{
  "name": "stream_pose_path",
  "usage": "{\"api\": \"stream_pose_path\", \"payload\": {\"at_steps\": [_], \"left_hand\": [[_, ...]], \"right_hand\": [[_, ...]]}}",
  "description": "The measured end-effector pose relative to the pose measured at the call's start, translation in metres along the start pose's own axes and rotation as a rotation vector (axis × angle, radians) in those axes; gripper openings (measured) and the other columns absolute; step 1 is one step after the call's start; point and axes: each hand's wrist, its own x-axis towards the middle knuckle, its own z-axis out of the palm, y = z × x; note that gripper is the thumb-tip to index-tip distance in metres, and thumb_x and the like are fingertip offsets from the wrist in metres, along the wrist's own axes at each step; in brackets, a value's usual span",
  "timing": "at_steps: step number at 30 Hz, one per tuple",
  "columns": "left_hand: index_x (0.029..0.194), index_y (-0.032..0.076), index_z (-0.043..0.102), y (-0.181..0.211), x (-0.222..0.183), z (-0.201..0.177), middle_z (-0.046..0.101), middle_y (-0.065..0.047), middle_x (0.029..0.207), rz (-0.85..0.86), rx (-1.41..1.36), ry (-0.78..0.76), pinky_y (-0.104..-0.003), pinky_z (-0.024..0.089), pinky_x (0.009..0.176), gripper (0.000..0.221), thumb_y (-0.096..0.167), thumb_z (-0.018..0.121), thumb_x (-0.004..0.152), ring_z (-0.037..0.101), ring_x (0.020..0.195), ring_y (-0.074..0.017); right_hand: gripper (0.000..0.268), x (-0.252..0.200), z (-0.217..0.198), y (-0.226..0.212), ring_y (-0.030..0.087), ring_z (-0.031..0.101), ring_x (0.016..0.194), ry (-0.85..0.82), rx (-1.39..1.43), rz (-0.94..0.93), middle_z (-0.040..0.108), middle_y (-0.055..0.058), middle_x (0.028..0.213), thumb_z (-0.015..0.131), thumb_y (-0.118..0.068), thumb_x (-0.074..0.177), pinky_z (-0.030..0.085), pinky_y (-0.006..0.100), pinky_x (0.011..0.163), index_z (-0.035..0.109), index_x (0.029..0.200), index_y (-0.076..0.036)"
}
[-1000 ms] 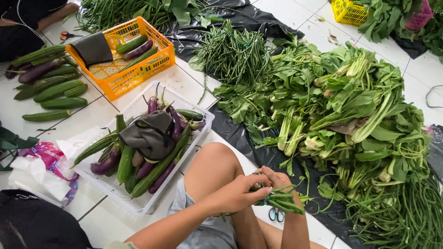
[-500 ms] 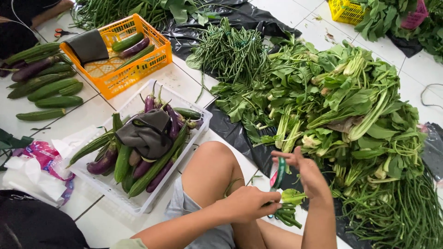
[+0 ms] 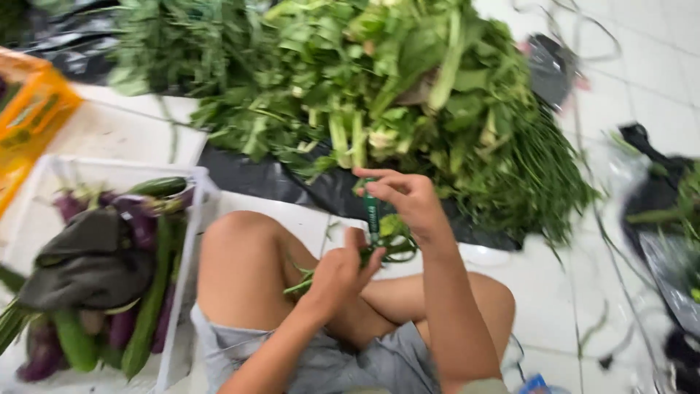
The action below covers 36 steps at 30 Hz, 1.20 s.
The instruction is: Gathering long beans into bunches and securing them with plastic ties and scissors.
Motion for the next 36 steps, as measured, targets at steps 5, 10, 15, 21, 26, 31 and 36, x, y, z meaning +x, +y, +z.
{"api": "stream_pose_path", "payload": {"at_steps": [5, 10, 15, 21, 26, 31, 36], "left_hand": [[0.131, 0.015, 0.033, 0.021, 0.012, -0.030, 0.077, -0.022, 0.089, -0.155, -0.289, -0.166, -0.057, 0.054, 0.085, 0.045, 0.042, 0.053, 0.100, 0.073, 0.091, -0.0483], [0.130, 0.014, 0.050, -0.007, 0.028, -0.004, 0.080, -0.012, 0.093, -0.202, -0.244, -0.263, -0.054, 0.054, 0.083, 0.039, 0.043, 0.045, 0.105, 0.073, 0.092, -0.0414], [0.097, 0.005, 0.068, -0.032, 0.049, 0.012, 0.071, -0.016, 0.076, -0.230, -0.329, -0.170, -0.046, 0.055, 0.071, 0.040, 0.037, 0.046, 0.107, 0.071, 0.077, -0.0374], [0.115, -0.007, 0.061, -0.038, 0.074, 0.019, 0.043, 0.001, 0.059, -0.312, -1.080, -0.399, -0.022, 0.034, 0.040, 0.032, 0.022, 0.049, 0.109, 0.039, 0.044, -0.0073], [0.097, -0.003, 0.062, -0.022, 0.082, 0.013, 0.047, -0.001, 0.065, -0.196, -1.103, -0.439, -0.026, 0.040, 0.050, 0.015, 0.011, 0.066, 0.100, 0.045, 0.053, -0.0095], [0.092, 0.003, 0.060, -0.016, 0.099, 0.020, 0.042, 0.000, 0.064, -0.257, -1.288, -0.396, -0.025, 0.039, 0.048, 0.006, 0.000, 0.065, 0.089, 0.037, 0.052, -0.0074], [0.093, 0.008, 0.050, 0.034, 0.098, -0.012, 0.037, 0.003, 0.061, -0.292, -1.346, -0.359, -0.023, 0.033, 0.045, 0.034, 0.038, 0.054, 0.109, 0.037, 0.045, -0.0064]], "right_hand": [[0.027, -0.016, -0.007, -0.001, 0.038, 0.066, 0.116, 0.022, -0.066, -0.017, 0.075, 0.016, 0.122, 0.079, -0.022, 0.090, 0.025, 0.061, 0.115, 0.076, 0.071, -0.003], [0.037, -0.033, -0.012, 0.008, 0.039, 0.059, 0.127, 0.049, -0.214, -0.026, 0.074, 0.009, 0.126, 0.075, -0.034, 0.094, -0.001, 0.073, 0.116, 0.073, 0.068, -0.008], [0.034, -0.059, -0.012, -0.014, 0.037, 0.057, 0.128, 0.111, -0.384, -0.058, 0.071, 0.008, 0.130, 0.072, -0.035, 0.097, 0.004, 0.071, 0.117, 0.072, 0.075, -0.009], [0.031, -0.086, -0.019, 0.004, 0.011, 0.063, 0.075, 0.188, -0.255, -0.015, 0.068, 0.005, 0.066, 0.075, -0.029, 0.096, 0.051, 0.036, 0.088, 0.072, 0.075, -0.007], [0.031, -0.092, -0.030, 0.017, 0.015, 0.066, 0.061, 0.261, -0.205, -0.011, 0.067, 0.008, 0.058, 0.071, -0.021, 0.099, 0.055, 0.033, 0.075, 0.068, 0.072, -0.006], [0.050, -0.091, -0.054, 0.041, 0.017, 0.068, 0.061, 0.375, -0.246, -0.004, 0.065, 0.009, 0.056, 0.055, -0.033, 0.108, 0.055, 0.033, 0.077, 0.065, 0.066, -0.008], [0.058, -0.063, -0.087, 0.093, 0.016, 0.058, 0.061, 0.356, -0.246, -0.162, 0.058, 0.008, 0.059, 0.049, -0.041, 0.112, 0.051, 0.034, 0.074, 0.063, 0.067, -0.007]]}}
